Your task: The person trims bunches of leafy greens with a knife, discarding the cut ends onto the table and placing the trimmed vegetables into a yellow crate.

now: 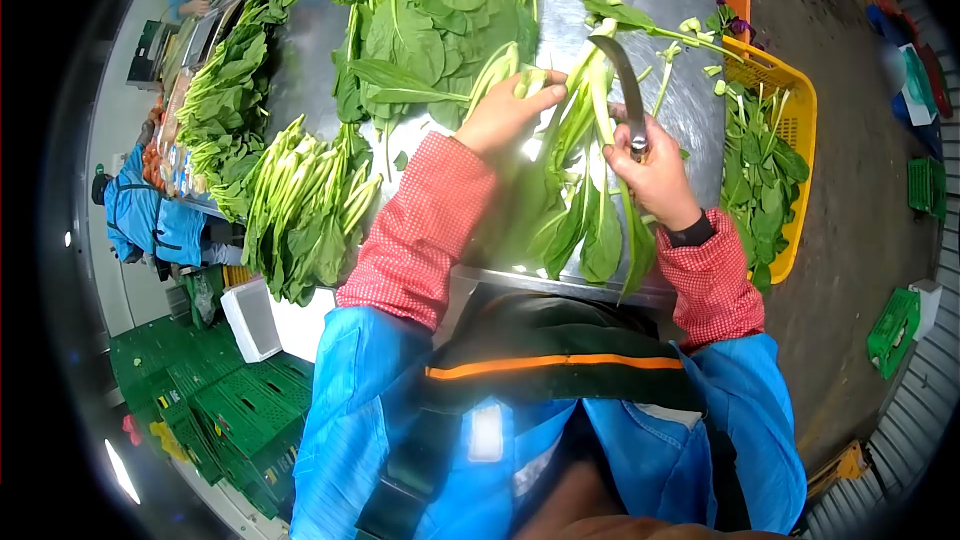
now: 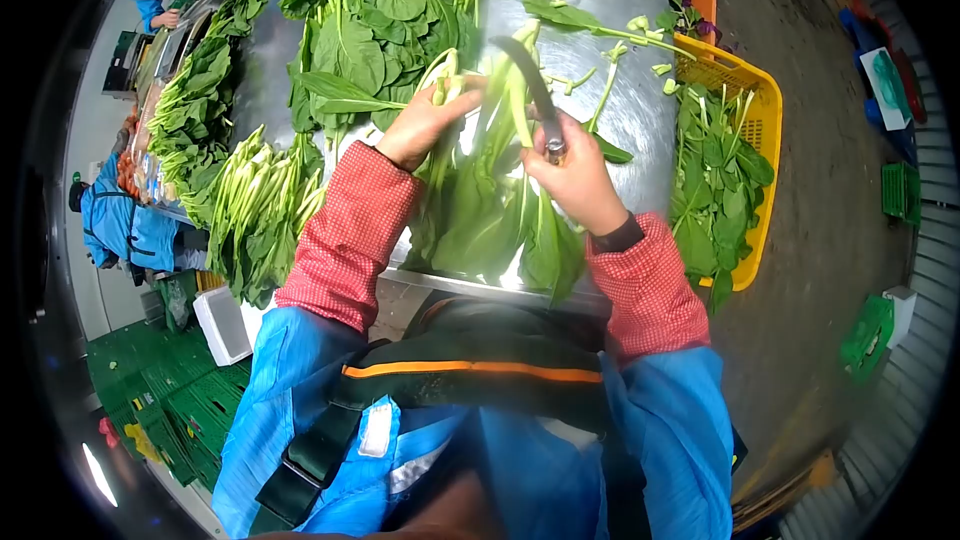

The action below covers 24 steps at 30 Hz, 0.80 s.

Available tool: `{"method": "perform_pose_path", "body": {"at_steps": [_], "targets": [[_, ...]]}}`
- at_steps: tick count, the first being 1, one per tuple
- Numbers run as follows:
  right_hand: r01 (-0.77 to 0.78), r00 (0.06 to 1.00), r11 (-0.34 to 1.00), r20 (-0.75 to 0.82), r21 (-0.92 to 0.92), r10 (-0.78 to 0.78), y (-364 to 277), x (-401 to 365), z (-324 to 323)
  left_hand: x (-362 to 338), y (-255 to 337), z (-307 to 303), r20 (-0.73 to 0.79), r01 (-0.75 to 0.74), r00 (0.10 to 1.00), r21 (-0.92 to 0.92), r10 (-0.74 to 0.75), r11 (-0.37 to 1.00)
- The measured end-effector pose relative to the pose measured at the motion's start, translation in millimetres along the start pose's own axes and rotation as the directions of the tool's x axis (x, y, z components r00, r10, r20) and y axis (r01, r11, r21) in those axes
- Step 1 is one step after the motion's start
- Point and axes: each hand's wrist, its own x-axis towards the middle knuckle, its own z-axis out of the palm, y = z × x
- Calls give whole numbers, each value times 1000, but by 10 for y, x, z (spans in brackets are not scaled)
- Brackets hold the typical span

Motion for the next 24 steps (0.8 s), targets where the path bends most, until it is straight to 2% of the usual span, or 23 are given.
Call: {"method": "perform_pose_path", "body": {"at_steps": [3, 5, 7, 9, 10, 11, 13, 16, 18, 20, 23, 24], "targets": [[25, 998, 998, 59, -64, -21, -76, -96, 66, 81, 37, 16, 13, -24, 1000, 84, 23, 996], [55, 994, 994, 104, -99, -44, -105, -131, 84, 75, 73, 87, 21, -165, 986, 158, 164, 974], [99, 994, 983, 65, -152, -90, -76, -121, 17, 70, 119, 87, 31, -118, 993, 220, 114, 968], [108, 994, 968, -2, -224, -111, -142, -60, -96, -31, 200, 143, 2, -35, 999, 148, 35, 988], [101, 987, 913, -76, -396, -142, -209, -37, -159, -85, 229, 168, -10, 7, 1000, 111, -6, 994], [178, 949, 812, -121, -556, -292, -282, -15, -185, -102, 220, 165, 7, 17, 1000, 71, -18, 997], [331, 854, 615, -51, -716, -518, -398, 61, -218, -119, 176, 150, 49, 43, 998, -8, -42, 999], [394, 814, 355, 143, -848, -563, -496, 168, -298, -215, 197, 205, 152, 73, 986, -41, -66, 997], [355, 855, 418, 109, -837, -507, -268, 286, -424, -295, 306, 210, 223, 154, 965, -64, -136, 986], [285, 890, 483, 42, -828, -454, 57, 315, -547, -302, 249, 193, 217, 104, 973, -142, -72, 984], [8, 959, 736, -203, -677, -198, 388, 266, -678, -310, 228, 156, 200, 70, 979, -181, -33, 981], [35, 967, 855, -200, -518, -161, 301, 233, -590, -294, 205, 154, 184, 82, 982, -169, -50, 982]]}}
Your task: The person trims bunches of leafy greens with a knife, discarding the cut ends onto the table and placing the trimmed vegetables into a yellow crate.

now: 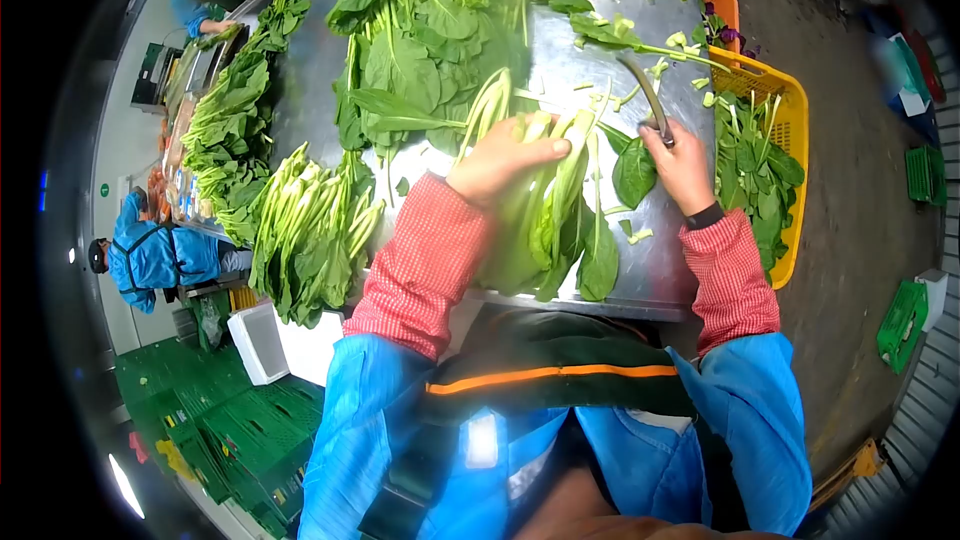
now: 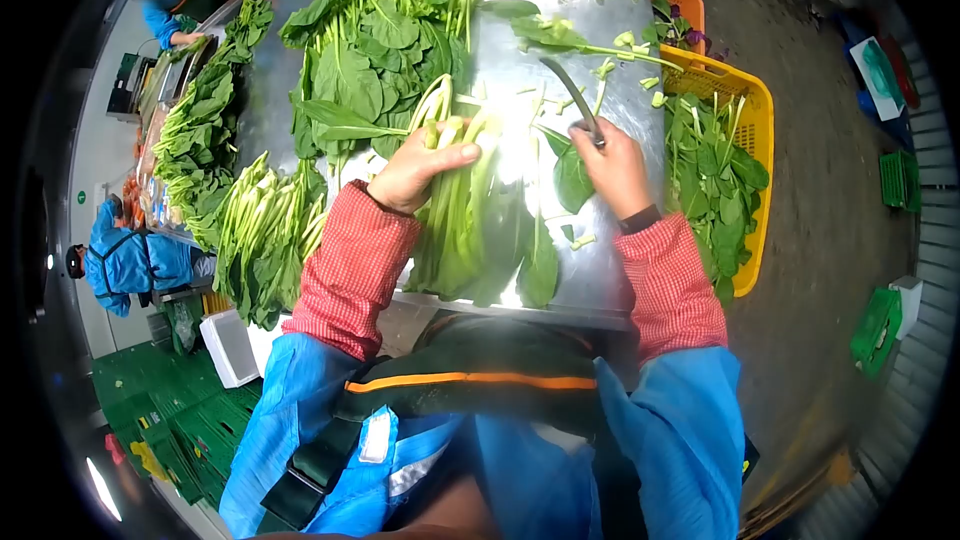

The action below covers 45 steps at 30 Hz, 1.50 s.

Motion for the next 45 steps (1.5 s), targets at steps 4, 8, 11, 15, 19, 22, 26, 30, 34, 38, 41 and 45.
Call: {"method": "perform_pose_path", "body": {"at_steps": [4, 8, 11, 15, 19, 22, 26, 30, 34, 38, 41, 45], "targets": [[-73, 971, 890, 236, 450, -40, -694, -15, 57, 96, -85, 89, -35, 24, 999, -31, -25, 999], [-273, 947, 824, 292, 497, 138, -844, 103, -126, 111, 9, 8, -148, 56, 989, 283, -14, 957], [-169, 985, 819, 57, 548, 164, -889, 248, -381, 226, -165, -494, -221, -15, 915, 817, 338, 576], [151, 986, 987, -76, 64, -146, -1310, 420, -397, 39, 257, -223, -176, -85, 922, 777, 345, 624], [369, 921, 873, 1, -319, -390, -1583, 466, 48, -5, 370, -21, 23, -280, 955, 393, 295, 876], [309, 949, 941, 14, 140, -314, -1565, 543, 187, -158, 475, -120, 12, -206, 978, 261, 210, 943], [108, 992, 974, 40, 198, -118, -1239, 548, 293, -602, 761, -627, -45, -331, 944, -83, 328, 940], [103, 983, 981, 133, 166, -126, -815, 345, 688, -1005, 1035, -1266, -323, -501, 839, -142, 438, 854], [-16, 973, 963, 228, 270, -48, -840, 173, 1025, -1306, 1062, -1725, -519, -595, 721, -122, 460, 795], [-28, 945, 965, 321, 262, -60, -1220, 185, 1168, -1392, 901, -1884, -543, -574, 724, -129, 426, 809], [182, 914, 909, 276, 374, -297, -1472, 261, 1421, -1270, 716, -1757, -422, -469, 828, -162, 369, 868], [53, 836, 906, 477, 421, -270, -1775, 194, 1681, -1025, 532, -1411, -290, -399, 897, -204, 334, 894]]}}
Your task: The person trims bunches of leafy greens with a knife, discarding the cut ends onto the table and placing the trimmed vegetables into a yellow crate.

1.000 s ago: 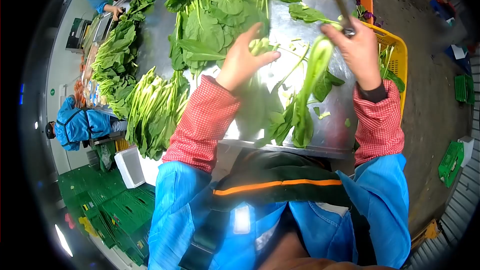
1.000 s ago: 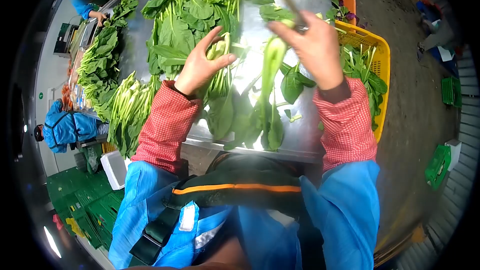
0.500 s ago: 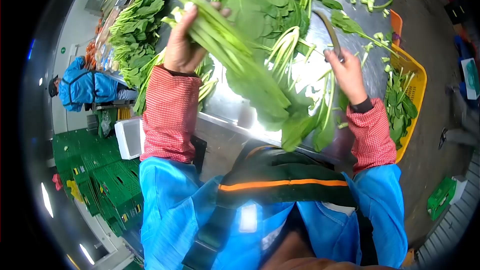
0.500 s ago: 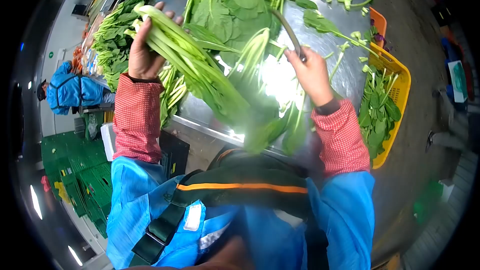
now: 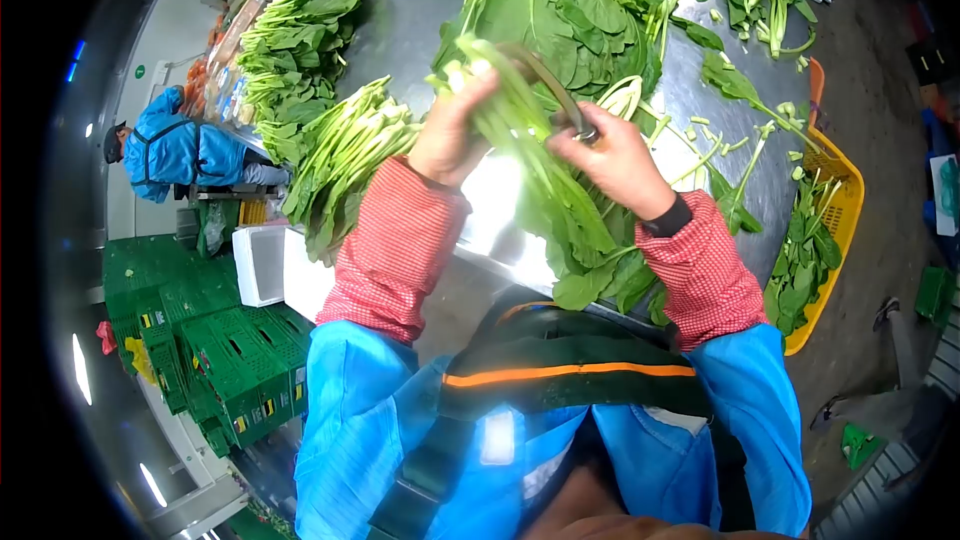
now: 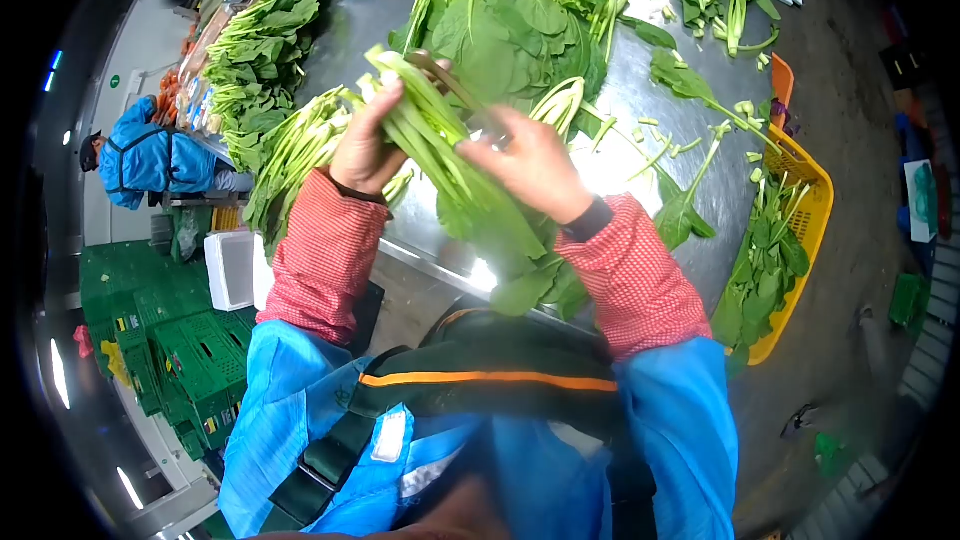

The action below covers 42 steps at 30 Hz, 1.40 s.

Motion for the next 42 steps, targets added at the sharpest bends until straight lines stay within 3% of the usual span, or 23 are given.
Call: {"method": "perform_pose_path", "body": {"at_steps": [2, 5, 8, 10, 11, 12, 14, 15, 16, 18, 19, 20, 22, 23, 26, 27, 30, 32, 33, 35, 38, 39, 42], "targets": [[-80, 996, 990, 36, 116, 77, -12, -22, 19, -1, -52, -4, -42, 82, 996, -2, -82, 997], [-186, 979, 959, 124, 212, 162, 57, -69, -176, -34, -2, 59, -61, 67, 996, 90, -62, 994], [-158, 979, 978, 152, 138, 137, -70, -104, -414, -58, -4, 0, -63, 148, 988, 212, -138, 966], [-288, 937, 937, 262, 198, 232, -83, -134, -619, -68, 15, -23, -30, 197, 980, 280, -197, 939], [-284, 928, 952, 281, 115, 243, -116, -172, -719, -94, 35, 15, -59, 215, 977, 291, -207, 932], [-276, 920, 961, 299, 31, 254, -159, -214, -818, -105, 50, -3, -27, 216, 973, 444, -228, 869], [-152, 946, 984, 274, -88, 171, -151, -325, -1007, -135, 95, -70, 24, 184, 958, 711, -285, 679], [-99, 935, 975, 316, -200, 159, -43, -372, -1197, -173, 186, 9, 44, 122, 939, 885, -342, 449], [-214, 904, 956, 331, -200, 271, -110, -418, -1290, -250, 220, 18, 199, -111, 942, 945, -271, 308], [-257, 937, 934, 175, -246, 304, 45, -520, -1434, -334, 496, 76, 138, -126, 946, 990, -293, 58], [-289, 921, 871, 132, -396, 366, 155, -528, -1525, -356, 584, -2, 228, -233, 962, 972, -150, -21], [-216, 957, 787, 34, -578, 287, 273, -555, -1514, -368, 738, -30, 249, -257, 965, 961, -83, -101], [-119, 993, 493, -99, -862, 66, 401, -626, -1422, -362, 961, -117, 142, -96, 987, 889, 71, -448], [-147, 989, 409, -143, -901, 39, 398, -617, -1339, -340, 1035, -234, 145, -44, 977, 854, 156, -518], [-275, 945, 573, -326, -772, 15, 603, -502, -1049, -213, 1142, -827, 244, 89, 901, 707, 360, -701], [-226, 939, 558, -331, -799, -94, 663, -445, -942, -165, 1111, -1182, 243, 160, 879, 661, 411, -733], [-299, 927, 466, -370, -832, -64, 812, -226, -788, -247, 917, -1892, -120, 427, 887, 579, 445, -695], [-335, 905, 588, -425, -737, -17, 918, -57, -739, -293, 709, -2242, -580, 678, 731, 556, 360, -482], [-342, 891, 679, -453, -649, 15, 991, 30, -719, -325, 531, -2865, -624, 691, 721, 614, 301, -382], [-327, 866, 819, -496, -472, 60, 1228, 212, -685, -401, 480, -2739, -581, 671, 739, 681, 341, -294], [-462, 834, 841, -462, -283, 303, 1623, 457, -672, -373, 464, -2676, -432, 625, 743, 722, 512, -297], [-451, 830, 859, -467, -241, 305, 1682, 474, -643, -349, 437, -2548, -251, 558, 729, 756, 636, -341], [-439, 791, 898, -480, -15, 378, 1794, 502, -589, -189, 373, -1963, 130, 184, 735, 906, 665, -381]]}}
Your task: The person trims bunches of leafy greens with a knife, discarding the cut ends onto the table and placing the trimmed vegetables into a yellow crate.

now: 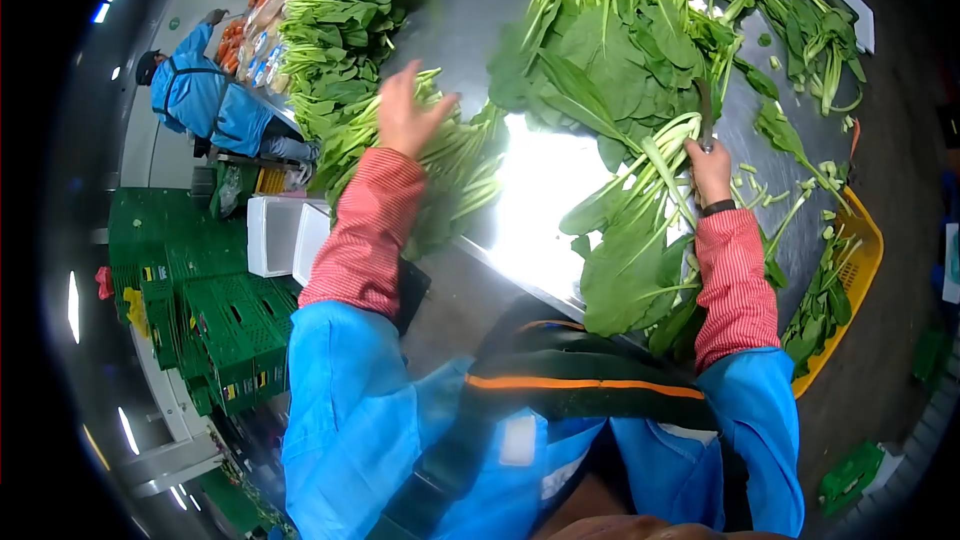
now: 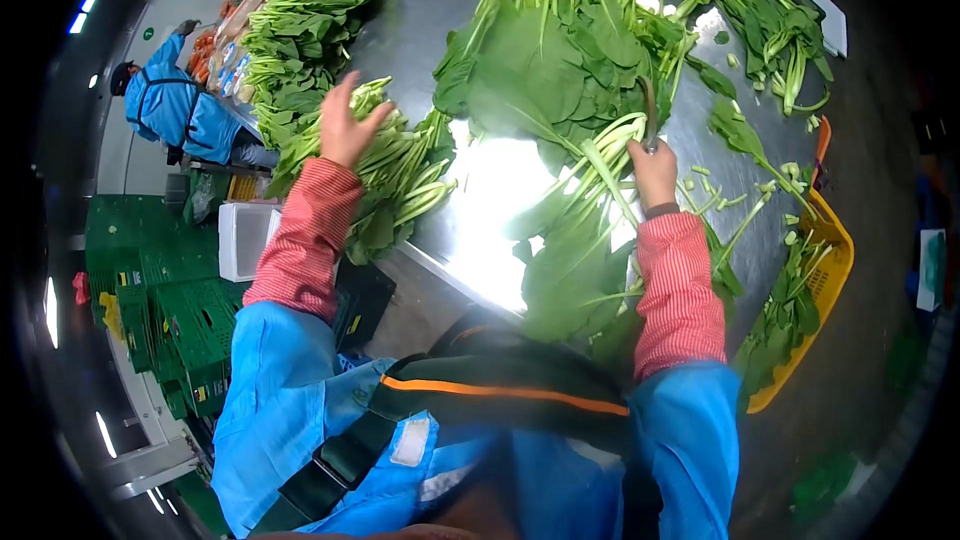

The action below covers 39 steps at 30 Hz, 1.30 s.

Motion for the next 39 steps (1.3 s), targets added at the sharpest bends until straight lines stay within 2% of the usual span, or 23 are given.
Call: {"method": "perform_pose_path", "body": {"at_steps": [2, 4, 6, 9, 10, 11, 12, 14, 15, 17, 18, 19, 23, 26, 27, 28, 30, 31, 33, 34, 35, 36, 39], "targets": [[-9, 1000, 999, 22, 39, 8, -274, -249, -82, -48, 478, 76, 202, 100, 979, -317, -36, 943], [190, 982, 981, -5, 41, -190, -456, -482, -155, -24, 1190, 23, 389, 183, 920, -548, 55, 817], [180, 978, 977, 81, 117, -190, -735, -790, -282, -34, 1742, 86, 440, 162, 877, -648, 193, 744], [259, 953, 955, 123, 144, -277, -846, -1015, -446, -84, 2429, 230, 433, 227, 855, -807, 284, 545], [273, 947, 946, 123, 174, -296, -895, -1082, -516, -96, 2605, 246, 513, 395, 812, -834, 279, 385], [238, 949, 944, 153, 230, -277, -899, -1119, -607, -95, 2724, 260, 578, 483, 765, -806, 283, 343], [289, 945, 949, 121, 129, -304, -911, -1138, -719, -91, 2820, 268, 641, 567, 711, -766, 289, 304], [364, 931, 928, 67, -81, -359, -968, -1182, -959, -115, 2940, 263, 663, 615, 695, -748, 278, 249], [498, 857, 829, -4, -255, -515, -1062, -1257, -1073, -108, 2995, 211, 679, 651, 680, -733, 277, 197], [637, 710, 595, 72, -489, -701, -1066, -1279, -1261, -78, 3057, 148, 691, 649, 642, -721, 332, 243], [675, 626, 448, 134, -586, -768, -1039, -1272, -1334, -80, 3090, 133, 697, 647, 622, -714, 357, 267], [677, 608, 406, 156, -614, -778, -993, -1241, -1379, -114, 3115, 152, 698, 634, 634, -716, 332, 293], [484, 806, 608, 50, -630, -590, -410, -980, -1572, -83, 3170, 73, 784, 777, 531, -602, 322, 184], [364, 907, 849, -62, -382, -417, -339, -991, -1629, -84, 3213, -10, 831, 852, 471, -515, 295, 91], [309, 951, 936, 46, -171, -305, -517, -1053, -1604, -131, 3200, 133, 785, 813, 525, -577, 328, 78], [407, 908, 909, 73, 84, -413, -600, -1080, -1507, -137, 3234, 121, 796, 826, 501, -557, 340, 86], [332, 890, 927, 267, 176, -370, -831, -1139, -1454, -112, 3305, 76, 811, 846, 457, -523, 366, 103], [316, 884, 923, 287, 218, -370, -856, -1121, -1447, -98, 3318, 84, 788, 823, 483, -558, 382, 109], [273, 869, 914, 332, 300, -368, -895, -1063, -1433, -100, 3315, 101, 703, 700, 626, -697, 338, 153], [289, 872, 902, 302, 320, -386, -927, -1070, -1454, -94, 3302, 124, 649, 630, 692, -757, 316, 176], [334, 878, 916, 282, 222, -388, -974, -1069, -1491, -86, 3198, 210, 522, 334, 806, -791, 281, 513], [374, 881, 919, 261, 121, -393, -1023, -1069, -1525, -56, 3171, 174, 456, 244, 842, -798, 289, 550], [451, 862, 892, 241, 40, -447, -1255, -1126, -1459, 43, 3310, -17, 456, 278, 796, -860, 399, 428]]}}
